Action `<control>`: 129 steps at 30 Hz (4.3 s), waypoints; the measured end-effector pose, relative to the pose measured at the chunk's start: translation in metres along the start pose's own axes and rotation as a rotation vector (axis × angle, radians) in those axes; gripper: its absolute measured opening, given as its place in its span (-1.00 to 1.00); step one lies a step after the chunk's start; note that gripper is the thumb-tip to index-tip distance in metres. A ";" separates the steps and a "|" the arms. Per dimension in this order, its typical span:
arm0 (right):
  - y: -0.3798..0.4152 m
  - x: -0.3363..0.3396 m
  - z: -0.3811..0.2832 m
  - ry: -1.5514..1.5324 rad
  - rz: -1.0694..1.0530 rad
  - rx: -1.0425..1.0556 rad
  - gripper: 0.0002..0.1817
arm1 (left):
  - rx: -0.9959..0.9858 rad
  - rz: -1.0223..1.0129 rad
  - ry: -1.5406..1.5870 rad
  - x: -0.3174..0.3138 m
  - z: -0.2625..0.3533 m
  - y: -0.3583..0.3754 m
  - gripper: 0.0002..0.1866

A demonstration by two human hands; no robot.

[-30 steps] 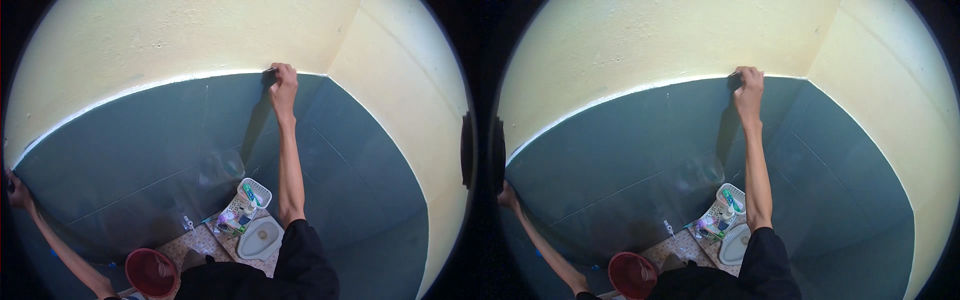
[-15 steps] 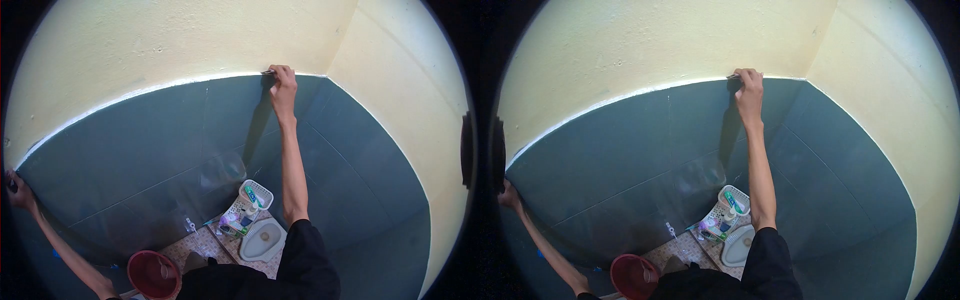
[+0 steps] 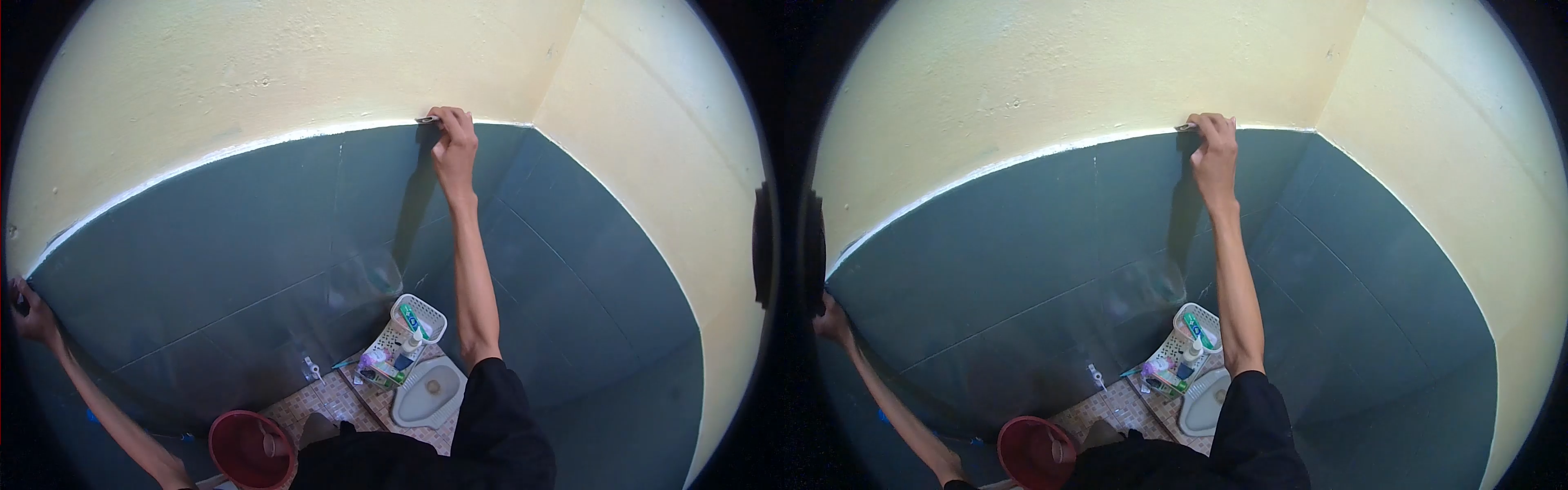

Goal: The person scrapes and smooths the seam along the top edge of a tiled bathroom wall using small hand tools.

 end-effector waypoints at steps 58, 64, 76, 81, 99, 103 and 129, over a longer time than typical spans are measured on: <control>0.016 0.011 0.040 -0.064 0.068 0.009 -0.47 | 0.036 -0.016 -0.018 -0.009 0.000 -0.001 -0.68; 0.012 0.004 0.022 0.028 0.102 0.054 -0.51 | 0.024 0.000 -0.082 -0.006 0.002 -0.002 -0.70; 0.016 0.001 0.001 -0.021 0.130 0.022 -0.56 | 0.055 -0.020 -0.010 -0.007 0.000 -0.001 -0.69; 0.011 0.001 0.005 -0.019 0.113 -0.004 -0.55 | 0.041 -0.045 -0.027 -0.006 -0.005 -0.002 -0.67; 0.013 -0.009 -0.022 0.010 0.077 0.116 -0.51 | 0.011 0.000 -0.062 0.000 -0.006 -0.001 -0.68; 0.012 -0.004 -0.003 -0.047 0.021 0.043 -0.49 | -0.001 0.019 -0.073 -0.004 -0.005 -0.002 -0.67; 0.000 -0.009 -0.046 -0.002 -0.022 0.136 -0.52 | 0.031 0.037 -0.019 0.000 0.010 0.002 -0.66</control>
Point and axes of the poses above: each hand's wrist, its own y-axis away from the middle knuckle, its own x-axis out of the back of the hand, z = x × y, the point moved 4 cm from there along -y, towards the middle knuckle, and after that the axes turned 13 degrees about -z, right-handed, at the moved point
